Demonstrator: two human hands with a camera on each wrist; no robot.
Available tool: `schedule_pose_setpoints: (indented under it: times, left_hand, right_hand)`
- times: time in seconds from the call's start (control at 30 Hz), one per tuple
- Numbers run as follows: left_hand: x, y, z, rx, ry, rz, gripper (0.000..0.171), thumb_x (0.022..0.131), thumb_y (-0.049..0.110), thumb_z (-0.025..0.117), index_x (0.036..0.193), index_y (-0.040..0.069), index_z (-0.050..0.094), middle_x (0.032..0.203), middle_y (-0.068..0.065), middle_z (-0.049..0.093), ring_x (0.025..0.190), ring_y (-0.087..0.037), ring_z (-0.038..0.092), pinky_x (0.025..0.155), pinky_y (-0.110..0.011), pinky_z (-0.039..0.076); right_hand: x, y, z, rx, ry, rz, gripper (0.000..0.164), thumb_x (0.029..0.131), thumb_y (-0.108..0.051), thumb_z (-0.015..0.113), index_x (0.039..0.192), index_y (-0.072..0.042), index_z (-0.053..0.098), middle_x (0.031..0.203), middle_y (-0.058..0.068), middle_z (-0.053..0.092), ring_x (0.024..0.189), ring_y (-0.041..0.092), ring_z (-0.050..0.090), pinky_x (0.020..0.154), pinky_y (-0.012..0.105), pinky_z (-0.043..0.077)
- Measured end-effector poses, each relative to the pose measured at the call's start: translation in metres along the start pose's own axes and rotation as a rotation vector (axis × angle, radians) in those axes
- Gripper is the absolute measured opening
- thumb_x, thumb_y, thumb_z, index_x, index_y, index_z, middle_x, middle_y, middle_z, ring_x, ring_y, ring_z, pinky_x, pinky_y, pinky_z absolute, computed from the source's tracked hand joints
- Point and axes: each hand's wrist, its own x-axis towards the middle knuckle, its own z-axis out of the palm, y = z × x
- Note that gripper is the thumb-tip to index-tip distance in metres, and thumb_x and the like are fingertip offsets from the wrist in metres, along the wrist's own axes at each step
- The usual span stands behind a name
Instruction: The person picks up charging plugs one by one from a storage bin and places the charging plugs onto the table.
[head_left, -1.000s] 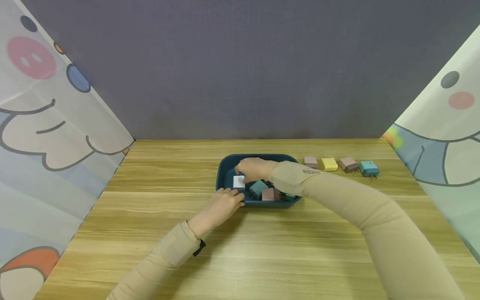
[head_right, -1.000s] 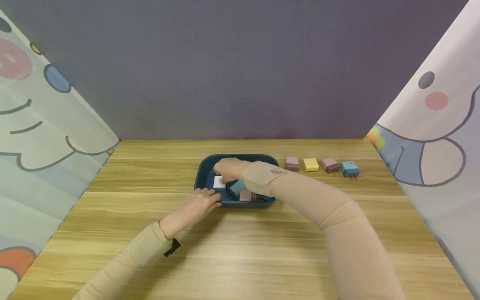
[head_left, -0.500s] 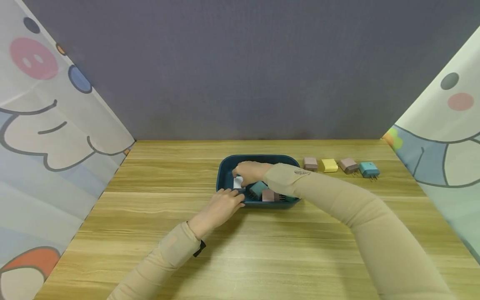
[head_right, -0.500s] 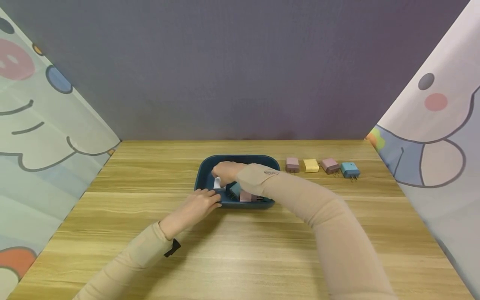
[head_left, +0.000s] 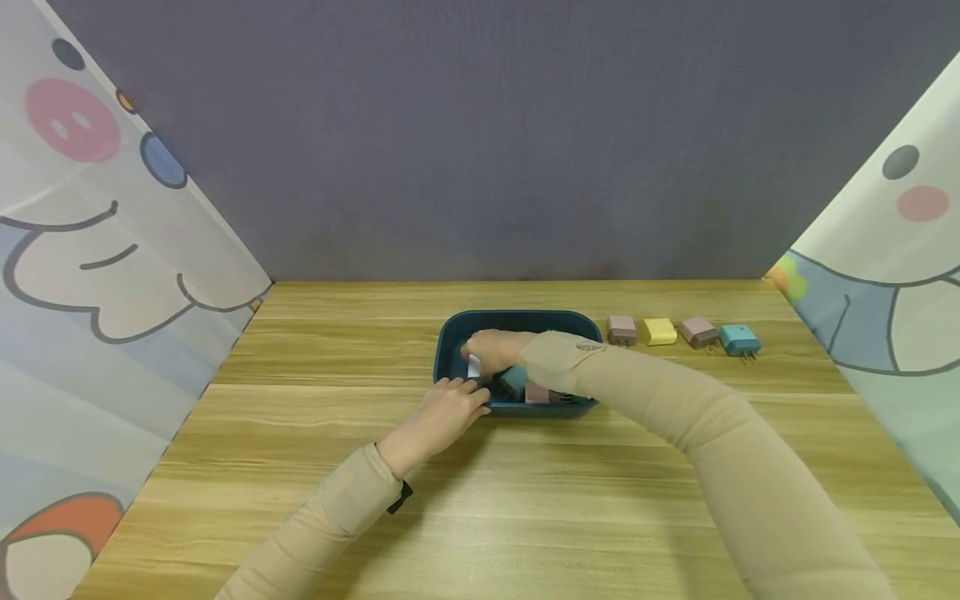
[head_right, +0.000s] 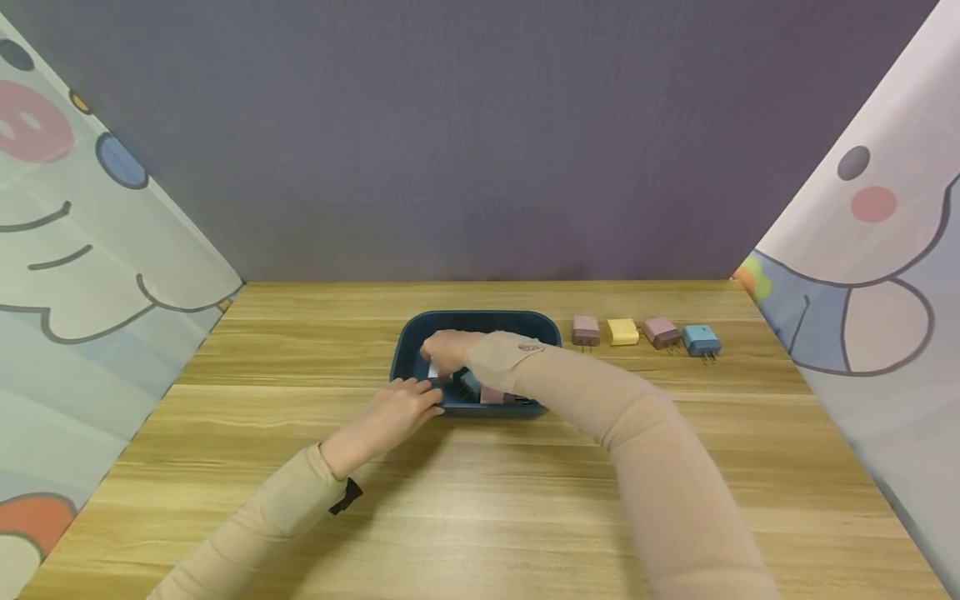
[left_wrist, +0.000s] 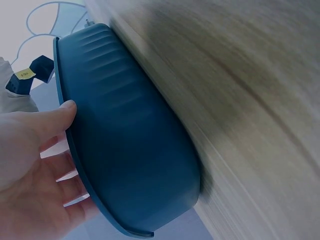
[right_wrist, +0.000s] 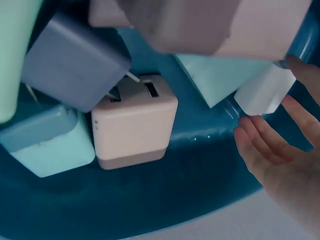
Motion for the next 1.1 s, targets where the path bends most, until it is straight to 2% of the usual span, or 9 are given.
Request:
schedule_pose_setpoints:
  times: [0.2,0.63,1.1]
  left_hand:
    - [0.0003,0.0001,0.0005,0.002,0.009,0.004,0.011,0.084,0.023,0.060,0.079,0.013,0.059,0.073,0.000,0.058,0.059,-0.013,0.048,0.051,-0.022,0.027]
    - [0.0008,0.0003,0.0005,0.016,0.022,0.008,0.011,0.084,0.023,0.061,0.078,0.013,0.059,0.071,0.000,0.057,0.058,-0.013,0.048,0.050,-0.021,0.027]
    - [0.0008,0.0003,-0.0001,0.014,0.015,0.006,0.010,0.084,0.022,0.060,0.079,0.013,0.060,0.072,0.000,0.058,0.060,-0.013,0.050,0.050,-0.022,0.028]
  right_hand:
    - [0.0038,-0.0016,0.0039,0.027,-0.020,0.021,0.041,0.080,-0.012,0.066,0.119,-0.010,0.055,0.117,0.007,0.055,0.102,0.019,0.052,0.082,0.027,0.043]
    - [0.0036,-0.0047,0.0039,0.086,-0.020,0.035,0.036,0.081,-0.003,0.061,0.116,-0.008,0.056,0.110,0.007,0.058,0.088,0.016,0.055,0.072,0.024,0.045]
    - [-0.0025,0.0009,-0.0057,0.009,-0.004,0.031,0.038,0.080,-0.009,0.065,0.117,-0.007,0.055,0.117,0.007,0.054,0.101,0.019,0.052,0.080,0.028,0.044]
